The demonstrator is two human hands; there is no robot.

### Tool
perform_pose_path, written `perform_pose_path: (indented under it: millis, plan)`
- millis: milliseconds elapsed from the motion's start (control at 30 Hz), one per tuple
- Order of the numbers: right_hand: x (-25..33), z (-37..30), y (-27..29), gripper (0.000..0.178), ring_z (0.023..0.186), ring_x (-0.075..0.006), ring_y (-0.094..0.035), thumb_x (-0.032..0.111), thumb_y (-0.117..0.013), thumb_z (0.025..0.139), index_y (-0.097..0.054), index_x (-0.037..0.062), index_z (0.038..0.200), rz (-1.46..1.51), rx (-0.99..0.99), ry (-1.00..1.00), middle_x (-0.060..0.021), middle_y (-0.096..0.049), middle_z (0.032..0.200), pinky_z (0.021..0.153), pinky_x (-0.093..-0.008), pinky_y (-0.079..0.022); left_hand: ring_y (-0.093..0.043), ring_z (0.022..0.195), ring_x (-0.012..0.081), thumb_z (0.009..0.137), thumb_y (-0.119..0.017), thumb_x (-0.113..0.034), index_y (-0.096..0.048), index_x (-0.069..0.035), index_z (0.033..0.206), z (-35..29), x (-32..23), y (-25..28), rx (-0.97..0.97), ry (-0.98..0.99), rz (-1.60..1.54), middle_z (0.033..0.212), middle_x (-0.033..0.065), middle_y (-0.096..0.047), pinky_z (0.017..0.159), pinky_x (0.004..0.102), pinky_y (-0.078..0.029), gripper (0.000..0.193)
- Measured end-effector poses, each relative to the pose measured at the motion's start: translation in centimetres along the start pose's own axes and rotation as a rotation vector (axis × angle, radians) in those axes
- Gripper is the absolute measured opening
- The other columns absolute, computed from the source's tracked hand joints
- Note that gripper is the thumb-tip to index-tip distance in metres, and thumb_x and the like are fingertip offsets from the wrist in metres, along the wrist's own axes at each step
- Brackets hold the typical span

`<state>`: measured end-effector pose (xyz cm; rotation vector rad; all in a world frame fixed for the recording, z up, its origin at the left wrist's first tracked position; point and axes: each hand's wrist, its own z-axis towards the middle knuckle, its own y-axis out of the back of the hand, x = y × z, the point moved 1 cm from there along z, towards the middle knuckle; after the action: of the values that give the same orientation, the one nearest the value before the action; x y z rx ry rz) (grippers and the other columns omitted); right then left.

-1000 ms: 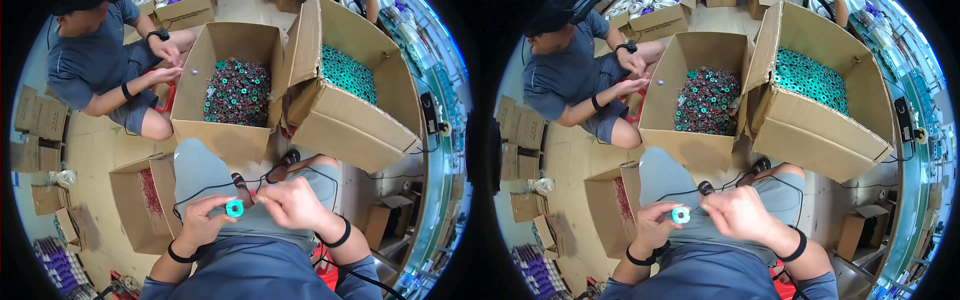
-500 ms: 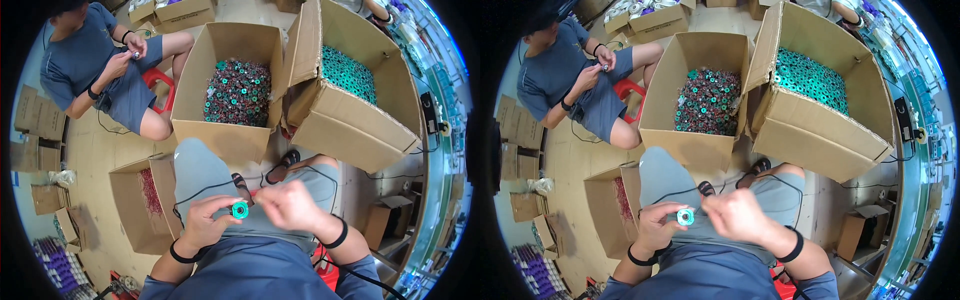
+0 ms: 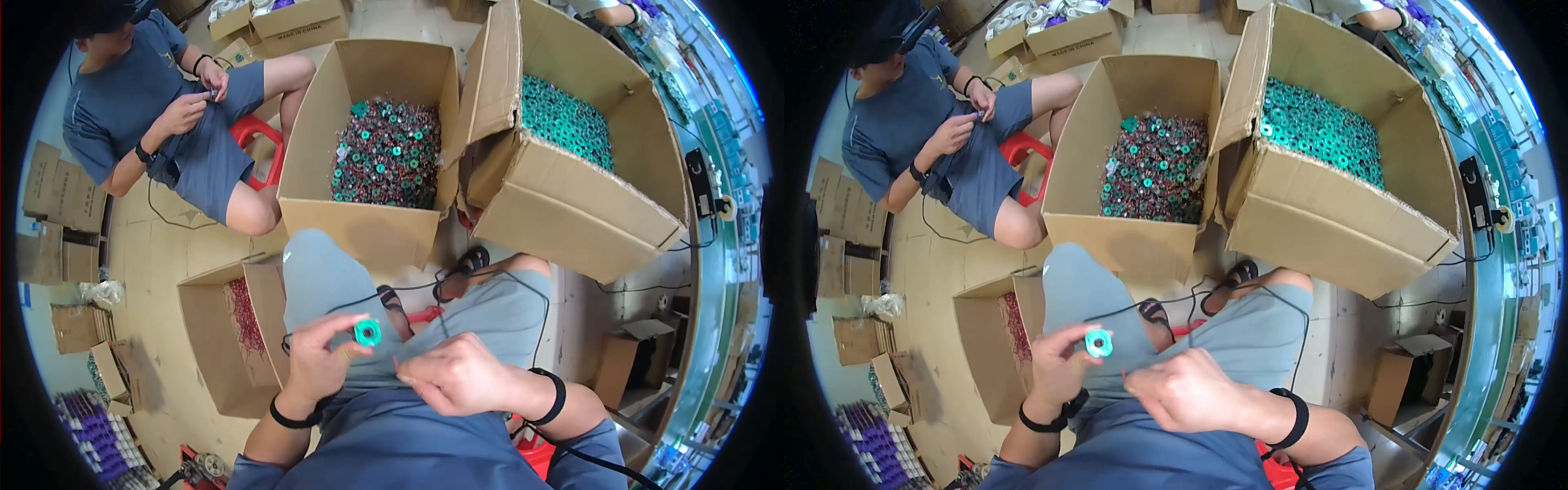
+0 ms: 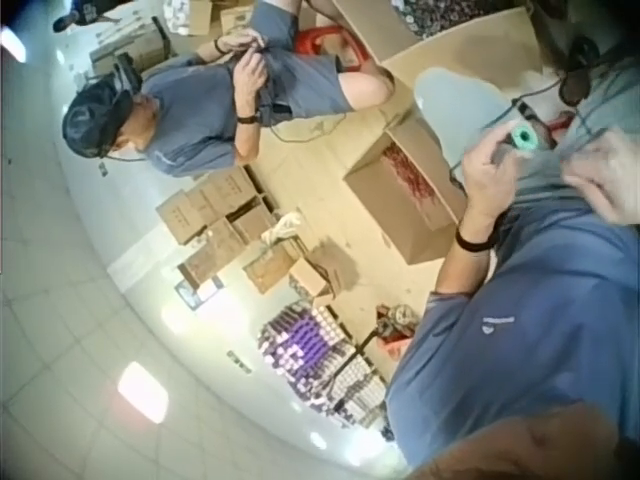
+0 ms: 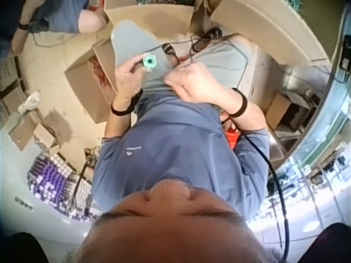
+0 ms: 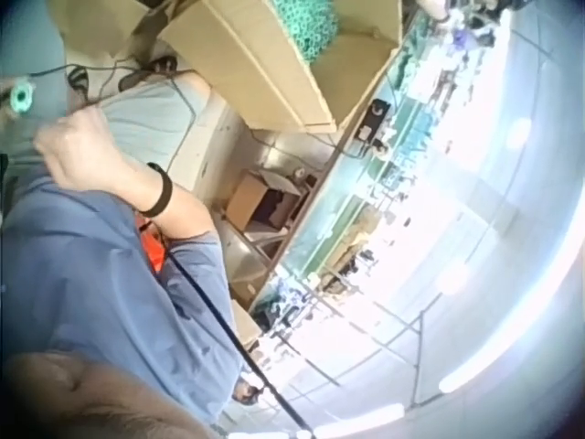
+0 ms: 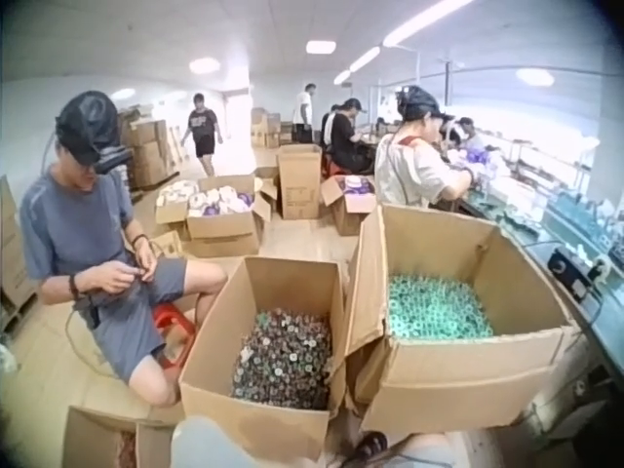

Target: The person assembles small plastic parts by hand.

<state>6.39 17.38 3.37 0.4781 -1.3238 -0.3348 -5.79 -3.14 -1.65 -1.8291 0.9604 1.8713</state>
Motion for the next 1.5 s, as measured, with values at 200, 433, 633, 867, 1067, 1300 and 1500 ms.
perform_pose_path:
  millis: [200,433,633,867,1067,1300,1500]
  plan:
    - [-2.3,0.5,3.7,0.007,0.063,-0.0277,-0.067,0.002,-0.065,0.089,-0.071,0.0011,0.09,-0.025,-0.29,-0.151,-0.0134,-0.068,0.074,0.058,-0.0337,-0.052,-0.07,0.107,0.0268,0.089,-0.078,-0.011,-0.063,0.004,0.129,-0.5,1.0,0.7,0.124,0.101,-0.55,0.116,0.0187,-0.072,0.095,0.0387,-0.057,0.046]
    - [-2.8,0.8,3.2,0.006,0.067,-0.0325,-0.065,0.005,-0.066,0.089,-0.071,0.0008,0.091,-0.025,-0.22,-0.205,-0.0149,-0.067,0.076,0.061,-0.039,-0.052,-0.067,0.113,0.0259,0.096,-0.07,-0.011,-0.055,0.0,0.139,-0.5,1.2,2.4,0.095,0.047,-0.775,0.129,0.0193,-0.065,0.099,0.0423,-0.056,0.047]
    - [-2.9,-0.4,2.1,0.007,0.065,-0.0273,-0.066,0.004,-0.069,0.087,-0.073,0.0006,0.092,-0.104,-0.123,-0.305,-0.0133,-0.067,0.074,0.061,-0.0345,-0.051,-0.065,0.112,0.0246,0.096,-0.056,0.004,-0.054,-0.003,0.14,-2.4,5.4,8.8,-0.287,0.148,-0.991,0.126,0.016,-0.065,0.101,0.0384,-0.054,0.045]
    - [-2.1,5.4,-2.7,0.008,0.065,-0.0294,-0.067,0.007,-0.07,0.089,-0.073,-0.0006,0.092,0.075,-0.025,-0.315,-0.016,-0.069,0.075,0.062,-0.0342,-0.053,-0.068,0.106,0.0246,0.096,-0.055,0.008,-0.056,-0.001,0.138,-8.6,6.2,10.8,-0.368,0.301,-0.948,0.118,0.0128,-0.066,0.097,0.0373,-0.055,0.043]
    - [-1.0,17.9,-13.6,0.037,0.091,-0.0343,-0.071,0.024,-0.064,0.099,-0.065,0.0003,0.127,0.165,0.153,-0.173,-0.0207,-0.072,0.1,0.08,-0.04,-0.056,-0.067,0.109,0.0194,0.098,-0.059,0.002,-0.055,0.001,0.139,-11.4,4.7,7.6,0.094,0.322,-0.85,0.118,0.0083,-0.066,0.1,0.0348,-0.054,0.041]
    - [3.9,18.9,-12.8,0.048,0.113,-0.0405,-0.062,0.026,-0.069,0.093,-0.059,0.0002,0.132,0.013,0.449,0.151,-0.0206,-0.064,0.12,0.096,-0.0446,-0.052,-0.067,0.11,0.0167,0.098,-0.063,0.0,-0.054,0.0,0.141,-13.9,5.9,8.6,-0.07,0.361,-0.86,0.12,0.0069,-0.066,0.1,0.0309,-0.052,0.044]
    - [3.8,12.4,-9.5,0.039,0.098,-0.0337,-0.067,0.021,-0.075,0.089,-0.065,0.0078,0.124,-0.081,0.539,0.196,-0.012,-0.063,0.111,0.086,-0.0405,-0.056,-0.065,0.107,0.0141,0.096,-0.066,0.002,-0.048,-0.002,0.142,-10.0,5.6,7.9,-0.112,0.288,-0.731,0.118,0.0076,-0.066,0.097,0.0305,-0.052,0.05]
